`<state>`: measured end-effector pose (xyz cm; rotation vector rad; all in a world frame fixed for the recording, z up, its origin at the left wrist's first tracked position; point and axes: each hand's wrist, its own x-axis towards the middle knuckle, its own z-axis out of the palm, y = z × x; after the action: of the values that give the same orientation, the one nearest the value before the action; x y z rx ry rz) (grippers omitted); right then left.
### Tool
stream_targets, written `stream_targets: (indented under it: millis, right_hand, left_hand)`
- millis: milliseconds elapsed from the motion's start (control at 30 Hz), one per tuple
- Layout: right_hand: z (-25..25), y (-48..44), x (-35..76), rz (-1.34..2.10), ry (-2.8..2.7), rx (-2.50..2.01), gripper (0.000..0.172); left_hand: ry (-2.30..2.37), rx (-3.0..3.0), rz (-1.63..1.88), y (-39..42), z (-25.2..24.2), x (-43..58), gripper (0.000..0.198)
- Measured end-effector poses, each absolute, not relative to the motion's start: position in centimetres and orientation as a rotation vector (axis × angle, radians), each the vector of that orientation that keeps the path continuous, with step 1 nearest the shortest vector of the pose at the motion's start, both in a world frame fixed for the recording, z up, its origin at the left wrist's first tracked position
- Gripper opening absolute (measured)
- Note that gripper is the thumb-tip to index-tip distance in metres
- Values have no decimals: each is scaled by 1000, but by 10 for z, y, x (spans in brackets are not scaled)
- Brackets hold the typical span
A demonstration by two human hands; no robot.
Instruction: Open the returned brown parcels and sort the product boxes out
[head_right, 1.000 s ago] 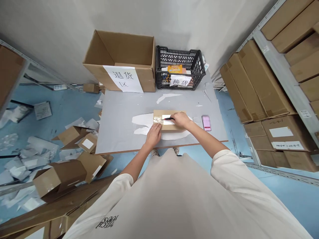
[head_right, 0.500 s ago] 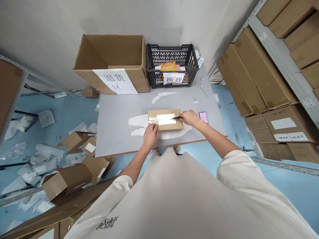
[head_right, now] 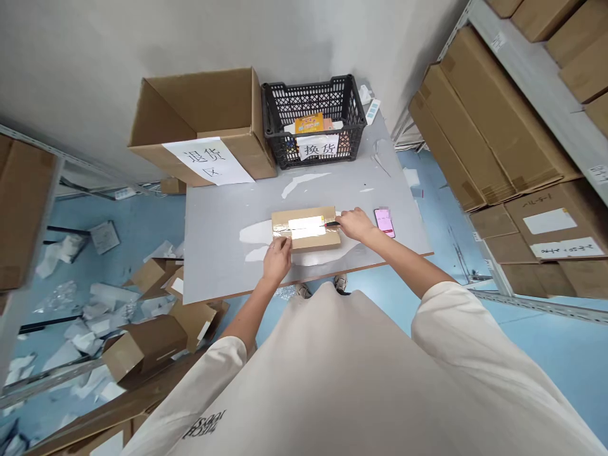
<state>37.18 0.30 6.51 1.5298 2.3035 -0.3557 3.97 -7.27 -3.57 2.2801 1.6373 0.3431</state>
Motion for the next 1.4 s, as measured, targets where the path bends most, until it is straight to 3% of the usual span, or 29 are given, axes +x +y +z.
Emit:
stream_targets:
  millis: [333, 600, 800, 1000, 1200, 1400]
  right_hand:
    - [79, -11, 452, -531, 2224, 1823, 35]
    - [48, -26, 477, -1242, 2196, 2283, 41]
    - [20, -32, 470, -1383, 2151, 2313, 43]
    - [0, -27, 470, -1694, 2036, 2327, 42]
    - [-12, -12, 477, -1707, 2143, 2113, 41]
    - [-11, 15, 480, -1340, 2352, 1928, 34]
  left_hand:
    - [1764, 2255, 104, -72, -14, 51, 55]
    - [1460, 2333, -8, -29, -1, 118, 73]
    - [1431, 2321, -172, -3, 0, 136, 82]
    - [1430, 2328, -150, -7, -7, 134, 80]
    - [1439, 2329, -72, -16, -13, 134, 84]
    - [1453, 2340, -52, -19, -14, 133, 82]
